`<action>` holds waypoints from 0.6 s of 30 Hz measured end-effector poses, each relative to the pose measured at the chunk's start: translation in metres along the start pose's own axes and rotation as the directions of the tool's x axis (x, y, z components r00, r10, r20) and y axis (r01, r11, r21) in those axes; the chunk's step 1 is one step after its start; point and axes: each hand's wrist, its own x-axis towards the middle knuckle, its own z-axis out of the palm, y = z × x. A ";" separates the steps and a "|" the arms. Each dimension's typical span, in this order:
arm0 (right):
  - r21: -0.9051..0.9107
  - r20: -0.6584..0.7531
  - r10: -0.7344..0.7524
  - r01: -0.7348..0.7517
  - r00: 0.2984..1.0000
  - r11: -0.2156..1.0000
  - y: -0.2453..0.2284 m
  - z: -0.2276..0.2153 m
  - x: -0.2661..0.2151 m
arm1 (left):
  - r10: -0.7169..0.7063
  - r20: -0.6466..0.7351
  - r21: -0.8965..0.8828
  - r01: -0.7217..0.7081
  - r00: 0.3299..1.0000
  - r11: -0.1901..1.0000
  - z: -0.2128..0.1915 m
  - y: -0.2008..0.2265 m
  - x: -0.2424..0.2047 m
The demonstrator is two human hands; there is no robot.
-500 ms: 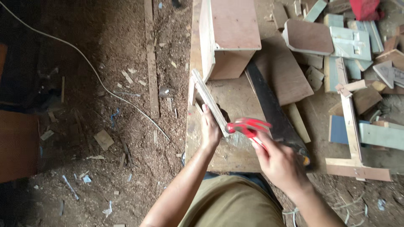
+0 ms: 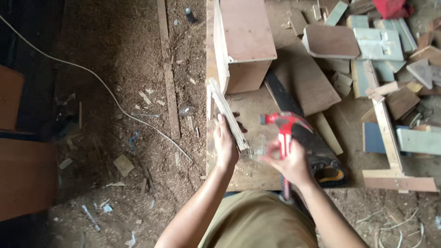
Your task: The person assembles a small wooden frame by hammering nails into the joints. They repeatedly pick up nails, position them, and strike with a hammer, occasionally adjusting the frame on the workbench.
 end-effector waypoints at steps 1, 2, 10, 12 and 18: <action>0.079 0.029 -0.073 0.070 0.997 0.994 0.002 0.006 0.004 | -0.048 0.008 -0.010 0.048 0.999 0.999 0.003 0.007 -0.002; 0.159 0.051 -0.148 0.138 0.988 0.978 0.003 0.010 0.006 | -0.095 0.017 -0.019 0.096 0.995 0.995 0.005 0.015 -0.005; 0.416 0.122 0.182 -0.216 0.976 0.883 0.003 0.043 0.004 | -0.205 0.115 0.023 0.203 0.972 0.979 0.011 0.060 -0.019; 0.380 0.060 0.095 -0.111 0.994 0.918 0.006 0.047 -0.002 | -0.319 0.122 -0.085 0.330 0.940 0.940 0.004 0.052 -0.016; 0.002 -0.003 -0.126 0.126 0.992 0.992 0.000 0.045 0.003 | -0.434 0.112 0.000 0.437 0.894 0.900 -0.046 0.015 0.006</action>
